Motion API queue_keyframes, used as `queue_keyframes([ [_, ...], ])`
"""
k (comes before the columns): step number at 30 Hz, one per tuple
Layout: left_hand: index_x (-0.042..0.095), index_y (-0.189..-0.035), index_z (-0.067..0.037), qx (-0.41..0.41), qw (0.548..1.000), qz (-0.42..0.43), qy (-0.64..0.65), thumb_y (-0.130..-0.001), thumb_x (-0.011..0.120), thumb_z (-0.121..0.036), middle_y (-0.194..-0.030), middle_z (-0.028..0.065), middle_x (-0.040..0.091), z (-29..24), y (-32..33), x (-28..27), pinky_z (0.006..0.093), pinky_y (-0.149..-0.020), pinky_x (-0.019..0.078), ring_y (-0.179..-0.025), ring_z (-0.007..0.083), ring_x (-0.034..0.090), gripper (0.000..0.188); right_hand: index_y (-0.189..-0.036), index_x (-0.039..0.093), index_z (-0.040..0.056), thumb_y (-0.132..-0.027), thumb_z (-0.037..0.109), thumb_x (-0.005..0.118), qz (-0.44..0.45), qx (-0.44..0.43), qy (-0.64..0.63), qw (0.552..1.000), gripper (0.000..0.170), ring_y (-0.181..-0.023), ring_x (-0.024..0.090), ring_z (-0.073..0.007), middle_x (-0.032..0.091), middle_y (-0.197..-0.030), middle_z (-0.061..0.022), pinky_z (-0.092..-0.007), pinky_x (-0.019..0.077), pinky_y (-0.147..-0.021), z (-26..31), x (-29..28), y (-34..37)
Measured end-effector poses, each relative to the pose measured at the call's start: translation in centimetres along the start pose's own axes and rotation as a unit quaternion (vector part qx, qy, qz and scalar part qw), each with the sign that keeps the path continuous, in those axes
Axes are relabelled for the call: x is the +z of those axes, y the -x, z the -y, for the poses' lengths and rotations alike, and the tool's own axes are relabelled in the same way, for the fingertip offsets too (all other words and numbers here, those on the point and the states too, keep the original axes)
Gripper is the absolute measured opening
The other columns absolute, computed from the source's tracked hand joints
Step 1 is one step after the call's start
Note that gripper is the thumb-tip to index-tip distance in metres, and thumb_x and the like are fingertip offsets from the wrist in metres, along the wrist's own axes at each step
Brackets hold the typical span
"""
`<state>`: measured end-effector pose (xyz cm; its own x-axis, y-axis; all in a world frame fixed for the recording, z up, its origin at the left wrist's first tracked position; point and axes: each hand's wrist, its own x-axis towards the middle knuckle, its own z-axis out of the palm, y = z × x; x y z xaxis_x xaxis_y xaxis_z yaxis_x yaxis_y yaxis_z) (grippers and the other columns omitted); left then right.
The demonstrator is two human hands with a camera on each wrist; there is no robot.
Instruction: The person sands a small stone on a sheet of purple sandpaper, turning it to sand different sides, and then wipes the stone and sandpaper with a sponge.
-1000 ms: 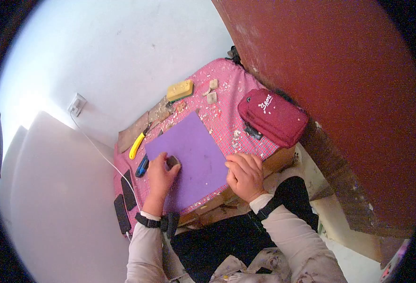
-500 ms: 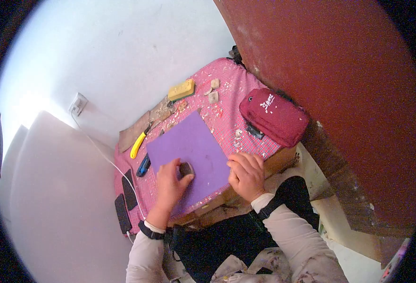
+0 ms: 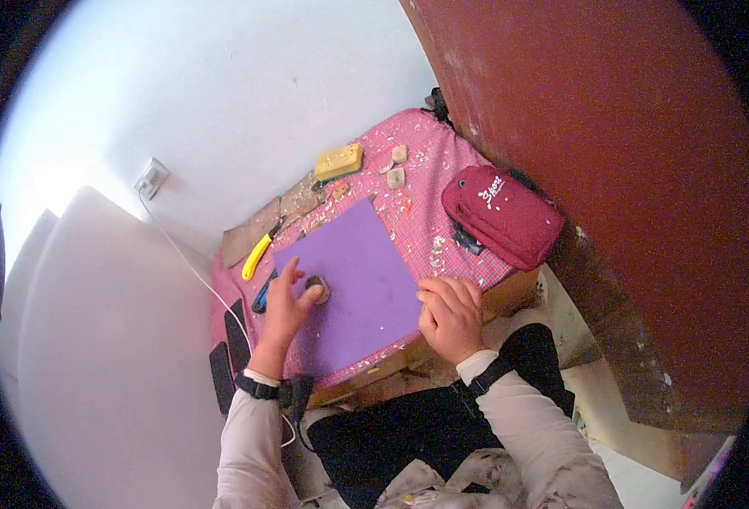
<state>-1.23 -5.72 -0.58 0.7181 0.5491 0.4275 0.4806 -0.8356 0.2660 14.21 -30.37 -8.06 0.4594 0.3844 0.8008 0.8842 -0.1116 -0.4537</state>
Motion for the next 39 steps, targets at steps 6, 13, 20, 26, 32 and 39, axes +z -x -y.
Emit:
queue_keyframes([
  [6, 0.055, -0.121, -0.002, -0.093, 0.983, -0.023, -0.155, -0.077, 0.073, -0.019, -0.106, 0.0210, 0.065, 5.4, -1.8, -3.3, 0.0476, -0.085, 0.0480, -0.101, 0.0390, 0.061, 0.051, -0.094, 0.062, 0.0107, -0.075, 0.007, 0.063, 0.000, -0.004, 0.002, 1.000, 0.019, -0.100, 0.060, -0.0234, 0.064, -0.106, -0.0030, -0.0403, 0.0395, -0.090, 0.0, 0.1, 0.1],
  [13, 0.053, -0.110, -0.002, -0.129, 0.967, 0.055, -0.214, -0.077, 0.073, -0.022, -0.101, 0.0216, 0.066, 6.7, -0.1, -3.0, 0.0500, -0.078, 0.0498, -0.093, 0.0388, 0.064, 0.043, -0.094, 0.062, 0.0109, -0.075, 0.008, 0.063, 0.000, -0.002, 0.005, 1.000, 0.019, -0.101, 0.059, -0.0234, 0.064, -0.106, -0.0026, -0.0406, 0.0399, -0.090, 0.1, -0.1, 0.1],
  [20, 0.052, -0.110, -0.004, -0.243, 0.935, 0.018, -0.259, -0.074, 0.077, -0.027, -0.097, 0.0186, 0.066, 5.1, 0.1, -3.3, 0.0481, -0.080, 0.0491, -0.095, 0.0398, 0.063, 0.049, -0.093, 0.063, 0.0110, -0.075, 0.009, 0.064, 0.005, 0.003, 0.005, 1.000, 0.018, -0.102, 0.059, -0.0231, 0.064, -0.106, -0.0019, -0.0402, 0.0398, -0.091, 0.0, 0.0, 0.2],
  [26, 0.057, -0.118, -0.005, 0.050, 0.993, -0.032, -0.100, -0.072, 0.078, -0.016, -0.109, 0.0173, 0.063, 3.2, -0.3, -3.2, 0.0445, -0.092, 0.0459, -0.109, 0.0360, 0.057, 0.052, -0.094, 0.063, 0.0110, -0.075, 0.008, 0.063, 0.009, 0.005, 0.002, 1.000, 0.019, -0.102, 0.059, -0.0228, 0.064, -0.107, -0.0017, -0.0406, 0.0400, -0.091, -0.1, 0.1, 0.2],
  [32, 0.057, -0.122, -0.004, 0.083, 0.992, 0.089, 0.037, -0.069, 0.079, -0.012, -0.115, 0.0171, 0.062, -1.1, 0.9, -1.8, 0.0427, -0.096, 0.0451, -0.110, 0.0365, 0.057, 0.058, -0.094, 0.063, 0.0109, -0.075, 0.008, 0.062, 0.009, -0.002, 0.007, 1.000, 0.019, -0.102, 0.059, -0.0235, 0.064, -0.107, -0.0025, -0.0411, 0.0400, -0.091, -0.1, -0.1, 0.2],
  [39, 0.057, -0.125, -0.003, 0.078, 0.995, 0.054, 0.019, -0.074, 0.078, -0.014, -0.120, 0.0178, 0.062, -0.1, 1.1, -1.0, 0.0400, -0.097, 0.0452, -0.112, 0.0334, 0.059, 0.057, -0.095, 0.062, 0.0110, -0.075, 0.009, 0.062, 0.009, -0.001, 0.005, 1.000, 0.020, -0.102, 0.060, -0.0243, 0.064, -0.108, -0.0031, -0.0416, 0.0398, -0.091, -0.1, 0.1, 0.3],
])
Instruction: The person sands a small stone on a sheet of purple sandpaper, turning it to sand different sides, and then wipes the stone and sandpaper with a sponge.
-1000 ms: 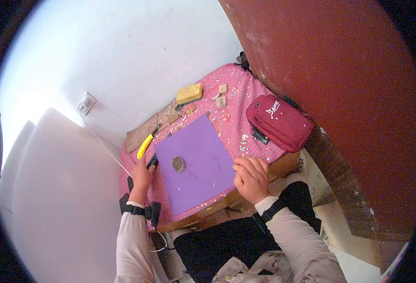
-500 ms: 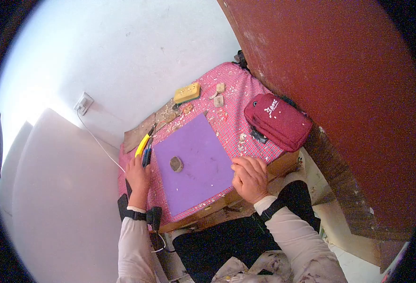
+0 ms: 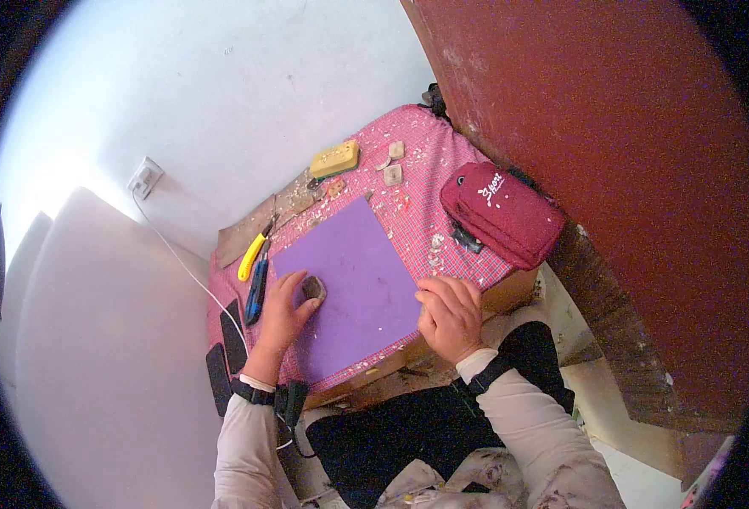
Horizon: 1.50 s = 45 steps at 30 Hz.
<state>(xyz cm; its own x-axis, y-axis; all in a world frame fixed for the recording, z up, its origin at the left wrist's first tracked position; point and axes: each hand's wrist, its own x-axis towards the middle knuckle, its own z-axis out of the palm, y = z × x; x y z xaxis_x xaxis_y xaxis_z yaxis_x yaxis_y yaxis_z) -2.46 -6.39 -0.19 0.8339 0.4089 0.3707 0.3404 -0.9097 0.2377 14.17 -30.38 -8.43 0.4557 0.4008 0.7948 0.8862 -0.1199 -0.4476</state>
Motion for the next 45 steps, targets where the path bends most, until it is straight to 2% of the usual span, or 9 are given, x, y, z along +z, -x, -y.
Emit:
queue_keyframes([
  [10, 0.053, -0.124, 0.000, 0.082, 0.996, 0.034, 0.012, -0.070, 0.079, -0.018, -0.104, 0.0208, 0.064, -5.4, 0.3, -0.5, 0.0460, -0.084, 0.0480, -0.094, 0.0392, 0.060, 0.063, -0.094, 0.062, 0.0108, -0.075, 0.009, 0.061, -0.004, -0.006, 0.002, 1.000, 0.019, -0.101, 0.060, -0.0245, 0.064, -0.108, -0.0035, -0.0414, 0.0395, -0.091, -0.1, 0.1, 0.0],
  [16, 0.055, -0.120, 0.001, -0.078, 0.995, -0.006, -0.069, -0.069, 0.080, -0.020, -0.099, 0.0226, 0.064, -3.0, -2.0, 0.5, 0.0479, -0.083, 0.0469, -0.093, 0.0397, 0.060, 0.061, -0.096, 0.062, 0.0107, -0.075, 0.009, 0.061, 0.006, -0.002, 0.007, 1.000, 0.021, -0.102, 0.059, -0.0241, 0.064, -0.109, -0.0037, -0.0412, 0.0391, -0.091, 0.0, -0.2, -0.1],
  [19, 0.055, -0.119, 0.001, 0.038, 0.999, 0.016, -0.005, -0.069, 0.079, -0.020, -0.097, 0.0227, 0.064, -6.3, -1.1, 0.9, 0.0479, -0.082, 0.0468, -0.092, 0.0399, 0.059, 0.060, -0.097, 0.061, 0.0105, -0.075, 0.008, 0.062, -0.002, -0.009, 0.009, 1.000, 0.023, -0.103, 0.059, -0.0243, 0.064, -0.109, -0.0038, -0.0412, 0.0388, -0.092, -0.2, 0.1, 0.2],
  [26, 0.055, -0.119, 0.001, -0.067, 0.996, -0.002, -0.063, -0.069, 0.080, -0.020, -0.096, 0.0216, 0.065, -3.4, -2.6, 1.4, 0.0486, -0.079, 0.0474, -0.089, 0.0404, 0.060, 0.059, -0.097, 0.061, 0.0105, -0.075, 0.008, 0.062, 0.001, -0.004, 0.001, 1.000, 0.022, -0.102, 0.059, -0.0244, 0.064, -0.108, -0.0039, -0.0414, 0.0388, -0.092, -0.2, -0.1, -0.1],
  [31, 0.054, -0.122, 0.001, 0.017, 1.000, -0.024, 0.000, -0.068, 0.080, -0.019, -0.096, 0.0218, 0.065, -4.7, -1.3, 2.0, 0.0461, -0.084, 0.0482, -0.091, 0.0398, 0.061, 0.063, -0.098, 0.061, 0.0103, -0.076, 0.008, 0.062, 0.001, 0.003, -0.005, 1.000, 0.022, -0.102, 0.060, -0.0242, 0.064, -0.108, -0.0044, -0.0418, 0.0389, -0.091, 0.0, -0.1, 0.0],
  [35, 0.054, -0.123, 0.002, -0.118, 0.991, -0.004, -0.061, -0.068, 0.080, -0.019, -0.098, 0.0218, 0.065, -3.0, -2.1, 1.3, 0.0462, -0.084, 0.0484, -0.093, 0.0394, 0.061, 0.064, -0.097, 0.061, 0.0102, -0.076, 0.008, 0.062, -0.003, -0.005, -0.007, 1.000, 0.021, -0.102, 0.060, -0.0244, 0.064, -0.108, -0.0040, -0.0418, 0.0389, -0.091, -0.1, -0.1, -0.2],
  [39, 0.055, -0.119, 0.001, 0.066, 0.997, -0.014, -0.022, -0.068, 0.080, -0.019, -0.093, 0.0213, 0.065, -7.3, -0.2, 0.7, 0.0479, -0.079, 0.0492, -0.089, 0.0396, 0.061, 0.060, -0.097, 0.061, 0.0103, -0.076, 0.008, 0.062, -0.003, -0.001, -0.008, 1.000, 0.021, -0.102, 0.060, -0.0244, 0.064, -0.109, -0.0037, -0.0417, 0.0389, -0.091, -0.3, 0.2, 0.0],
  [43, 0.055, -0.117, 0.001, -0.122, 0.991, -0.020, -0.045, -0.069, 0.080, -0.021, -0.095, 0.0213, 0.064, -3.1, -1.3, 1.1, 0.0476, -0.079, 0.0486, -0.091, 0.0391, 0.060, 0.058, -0.097, 0.061, 0.0104, -0.075, 0.007, 0.062, 0.000, -0.007, 0.004, 1.000, 0.022, -0.103, 0.059, -0.0245, 0.064, -0.109, -0.0038, -0.0419, 0.0390, -0.091, 0.0, -0.2, 0.0],
  [45, 0.054, -0.122, 0.000, -0.097, 0.994, 0.001, -0.052, -0.070, 0.080, -0.021, -0.098, 0.0199, 0.065, -3.9, -0.7, 0.9, 0.0462, -0.082, 0.0485, -0.093, 0.0383, 0.060, 0.062, -0.098, 0.061, 0.0104, -0.075, 0.007, 0.062, -0.001, -0.009, 0.002, 1.000, 0.023, -0.103, 0.059, -0.0246, 0.064, -0.109, -0.0039, -0.0420, 0.0390, -0.091, -0.1, -0.1, 0.0],
])
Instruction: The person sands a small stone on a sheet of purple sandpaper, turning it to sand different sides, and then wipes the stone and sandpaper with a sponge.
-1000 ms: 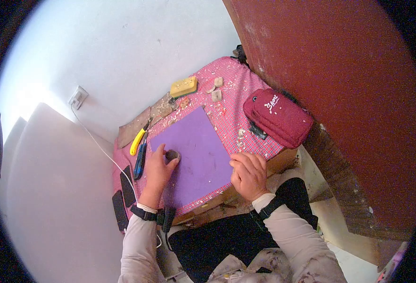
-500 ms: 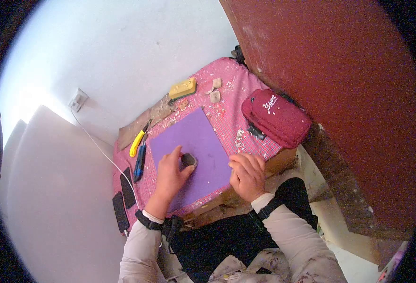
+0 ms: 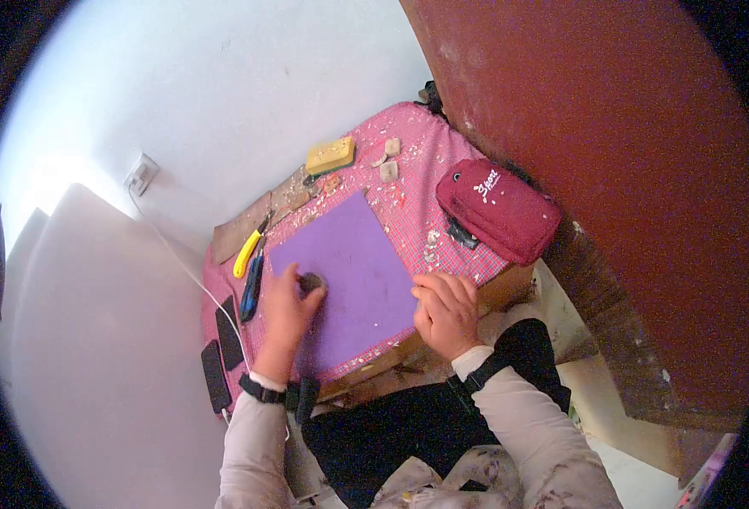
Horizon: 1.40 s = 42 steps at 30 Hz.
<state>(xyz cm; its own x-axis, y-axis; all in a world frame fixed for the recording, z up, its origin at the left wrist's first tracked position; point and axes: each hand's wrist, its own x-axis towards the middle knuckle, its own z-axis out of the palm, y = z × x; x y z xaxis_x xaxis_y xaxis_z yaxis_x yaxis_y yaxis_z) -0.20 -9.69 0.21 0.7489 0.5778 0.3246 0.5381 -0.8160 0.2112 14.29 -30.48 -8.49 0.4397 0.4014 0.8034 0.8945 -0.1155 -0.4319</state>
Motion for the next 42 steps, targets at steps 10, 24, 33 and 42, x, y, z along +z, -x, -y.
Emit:
queue_keyframes([
  [10, 0.052, -0.127, 0.001, -0.020, 0.999, 0.032, -0.001, -0.070, 0.081, -0.019, -0.106, 0.0207, 0.064, -0.3, 1.2, -1.1, 0.0447, -0.087, 0.0479, -0.099, 0.0394, 0.059, 0.067, -0.096, 0.062, 0.0105, -0.076, 0.007, 0.061, 0.003, 0.007, -0.006, 1.000, 0.019, -0.102, 0.059, -0.0252, 0.064, -0.108, -0.0039, -0.0421, 0.0392, -0.091, 0.0, 0.0, 0.0],
  [24, 0.051, -0.127, 0.001, 0.087, 0.996, -0.005, 0.009, -0.070, 0.080, -0.020, -0.101, 0.0197, 0.064, -2.0, 4.8, -1.6, 0.0459, -0.082, 0.0478, -0.093, 0.0383, 0.060, 0.067, -0.095, 0.062, 0.0102, -0.077, 0.008, 0.060, -0.003, 0.010, -0.003, 1.000, 0.018, -0.102, 0.059, -0.0236, 0.064, -0.107, -0.0037, -0.0411, 0.0390, -0.092, 0.2, 0.0, -0.1],
  [33, 0.052, -0.123, 0.002, 0.109, 0.994, 0.005, 0.032, -0.068, 0.080, -0.019, -0.098, 0.0207, 0.063, -2.9, 5.9, -2.2, 0.0456, -0.081, 0.0457, -0.094, 0.0376, 0.058, 0.065, -0.096, 0.062, 0.0098, -0.076, 0.008, 0.060, -0.002, 0.004, -0.003, 1.000, 0.020, -0.103, 0.059, -0.0246, 0.064, -0.108, -0.0045, -0.0417, 0.0394, -0.091, 0.0, 0.2, -0.1],
  [42, 0.050, -0.125, 0.003, 0.132, 0.991, 0.011, 0.032, -0.068, 0.080, -0.017, -0.100, 0.0206, 0.063, -3.9, 6.3, -2.8, 0.0475, -0.082, 0.0466, -0.096, 0.0384, 0.058, 0.067, -0.096, 0.062, 0.0099, -0.076, 0.008, 0.060, -0.008, 0.002, -0.001, 1.000, 0.020, -0.103, 0.060, -0.0246, 0.064, -0.108, -0.0047, -0.0418, 0.0396, -0.092, 0.0, 0.3, -0.1],
])
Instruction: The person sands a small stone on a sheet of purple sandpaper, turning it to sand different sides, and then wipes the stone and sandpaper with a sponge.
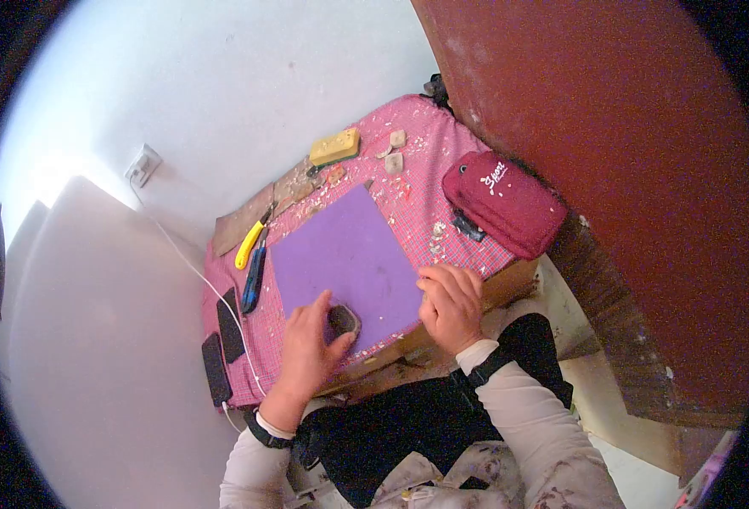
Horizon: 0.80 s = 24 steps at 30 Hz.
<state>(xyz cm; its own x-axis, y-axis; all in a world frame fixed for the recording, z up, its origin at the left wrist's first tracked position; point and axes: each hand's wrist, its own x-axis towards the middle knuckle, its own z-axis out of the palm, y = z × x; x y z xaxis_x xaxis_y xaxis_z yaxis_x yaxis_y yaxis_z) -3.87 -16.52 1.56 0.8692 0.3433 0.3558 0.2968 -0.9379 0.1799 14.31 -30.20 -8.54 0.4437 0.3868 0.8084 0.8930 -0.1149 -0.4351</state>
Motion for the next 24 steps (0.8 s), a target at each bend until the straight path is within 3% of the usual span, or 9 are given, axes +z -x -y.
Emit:
queue_keyframes([
  [4, 0.050, -0.125, 0.002, -0.130, 0.989, -0.062, -0.027, -0.069, 0.080, -0.018, -0.101, 0.0218, 0.063, 4.0, -1.3, 0.7, 0.0475, -0.083, 0.0466, -0.097, 0.0385, 0.058, 0.067, -0.096, 0.062, 0.0101, -0.076, 0.008, 0.060, 0.005, 0.002, 0.008, 1.000, 0.020, -0.103, 0.059, -0.0244, 0.064, -0.108, -0.0045, -0.0415, 0.0392, -0.092, 0.1, -0.3, 0.1],
  [7, 0.051, -0.124, 0.002, -0.103, 0.994, 0.018, -0.017, -0.069, 0.080, -0.017, -0.101, 0.0217, 0.063, 1.8, -0.4, 0.3, 0.0473, -0.083, 0.0466, -0.097, 0.0386, 0.058, 0.066, -0.096, 0.062, 0.0101, -0.076, 0.008, 0.060, 0.010, 0.007, -0.003, 1.000, 0.020, -0.103, 0.059, -0.0245, 0.064, -0.108, -0.0046, -0.0416, 0.0389, -0.093, 0.0, -0.2, 0.2],
  [8, 0.051, -0.124, 0.002, -0.035, 0.999, -0.013, 0.011, -0.068, 0.080, -0.017, -0.102, 0.0211, 0.062, 1.0, 0.3, 0.9, 0.0475, -0.083, 0.0462, -0.095, 0.0387, 0.059, 0.066, -0.096, 0.062, 0.0101, -0.076, 0.008, 0.060, 0.010, 0.007, -0.003, 1.000, 0.020, -0.103, 0.059, -0.0245, 0.064, -0.108, -0.0046, -0.0416, 0.0389, -0.093, 0.0, -0.1, 0.2],
  [13, 0.051, -0.124, 0.003, -0.066, 0.997, -0.036, -0.002, -0.068, 0.080, -0.017, -0.101, 0.0207, 0.062, 4.0, -0.4, 1.9, 0.0478, -0.082, 0.0456, -0.091, 0.0389, 0.058, 0.066, -0.096, 0.062, 0.0103, -0.076, 0.008, 0.061, 0.010, 0.008, -0.003, 1.000, 0.021, -0.103, 0.059, -0.0245, 0.064, -0.107, -0.0043, -0.0416, 0.0389, -0.092, 0.2, -0.4, 0.0],
  [15, 0.051, -0.124, 0.003, -0.137, 0.989, -0.049, -0.031, -0.068, 0.080, -0.017, -0.102, 0.0208, 0.062, 4.9, -1.0, 1.7, 0.0477, -0.082, 0.0456, -0.091, 0.0388, 0.058, 0.066, -0.096, 0.062, 0.0103, -0.076, 0.008, 0.061, 0.009, 0.004, -0.003, 1.000, 0.021, -0.103, 0.059, -0.0245, 0.064, -0.107, -0.0043, -0.0416, 0.0391, -0.092, 0.0, -0.2, 0.2],
  [17, 0.051, -0.125, 0.003, -0.102, 0.993, -0.027, -0.060, -0.068, 0.080, -0.017, -0.100, 0.0209, 0.062, 2.3, -0.8, 0.9, 0.0474, -0.082, 0.0455, -0.091, 0.0384, 0.058, 0.067, -0.097, 0.062, 0.0103, -0.076, 0.008, 0.061, 0.009, 0.003, -0.002, 1.000, 0.020, -0.103, 0.059, -0.0245, 0.064, -0.107, -0.0043, -0.0415, 0.0392, -0.092, 0.0, -0.2, 0.2],
  [19, 0.050, -0.127, 0.003, 0.006, 1.000, -0.014, 0.001, -0.068, 0.080, -0.017, -0.100, 0.0210, 0.063, 0.9, -0.7, 0.7, 0.0471, -0.083, 0.0454, -0.093, 0.0384, 0.058, 0.069, -0.096, 0.061, 0.0102, -0.076, 0.008, 0.061, 0.004, 0.000, 0.001, 1.000, 0.020, -0.103, 0.059, -0.0243, 0.064, -0.107, -0.0043, -0.0412, 0.0396, -0.091, 0.1, -0.3, 0.0],
  [23, 0.048, -0.130, 0.002, -0.124, 0.991, -0.045, -0.022, -0.067, 0.081, -0.016, -0.101, 0.0210, 0.062, 5.5, -1.4, 2.0, 0.0463, -0.086, 0.0462, -0.095, 0.0389, 0.057, 0.073, -0.095, 0.062, 0.0103, -0.076, 0.008, 0.061, 0.003, 0.000, 0.004, 1.000, 0.019, -0.103, 0.059, -0.0240, 0.064, -0.107, -0.0040, -0.0408, 0.0398, -0.091, 0.2, -0.4, 0.1],
  [24, 0.047, -0.132, 0.001, -0.144, 0.988, -0.048, 0.003, -0.074, 0.079, -0.016, -0.102, 0.0175, 0.064, 6.0, -1.6, 1.7, 0.0418, -0.084, 0.0477, -0.093, 0.0315, 0.060, 0.068, -0.095, 0.062, 0.0103, -0.076, 0.008, 0.061, 0.005, -0.002, 0.002, 1.000, 0.019, -0.103, 0.060, -0.0239, 0.064, -0.107, -0.0039, -0.0409, 0.0398, -0.091, 0.2, -0.4, 0.0],
])
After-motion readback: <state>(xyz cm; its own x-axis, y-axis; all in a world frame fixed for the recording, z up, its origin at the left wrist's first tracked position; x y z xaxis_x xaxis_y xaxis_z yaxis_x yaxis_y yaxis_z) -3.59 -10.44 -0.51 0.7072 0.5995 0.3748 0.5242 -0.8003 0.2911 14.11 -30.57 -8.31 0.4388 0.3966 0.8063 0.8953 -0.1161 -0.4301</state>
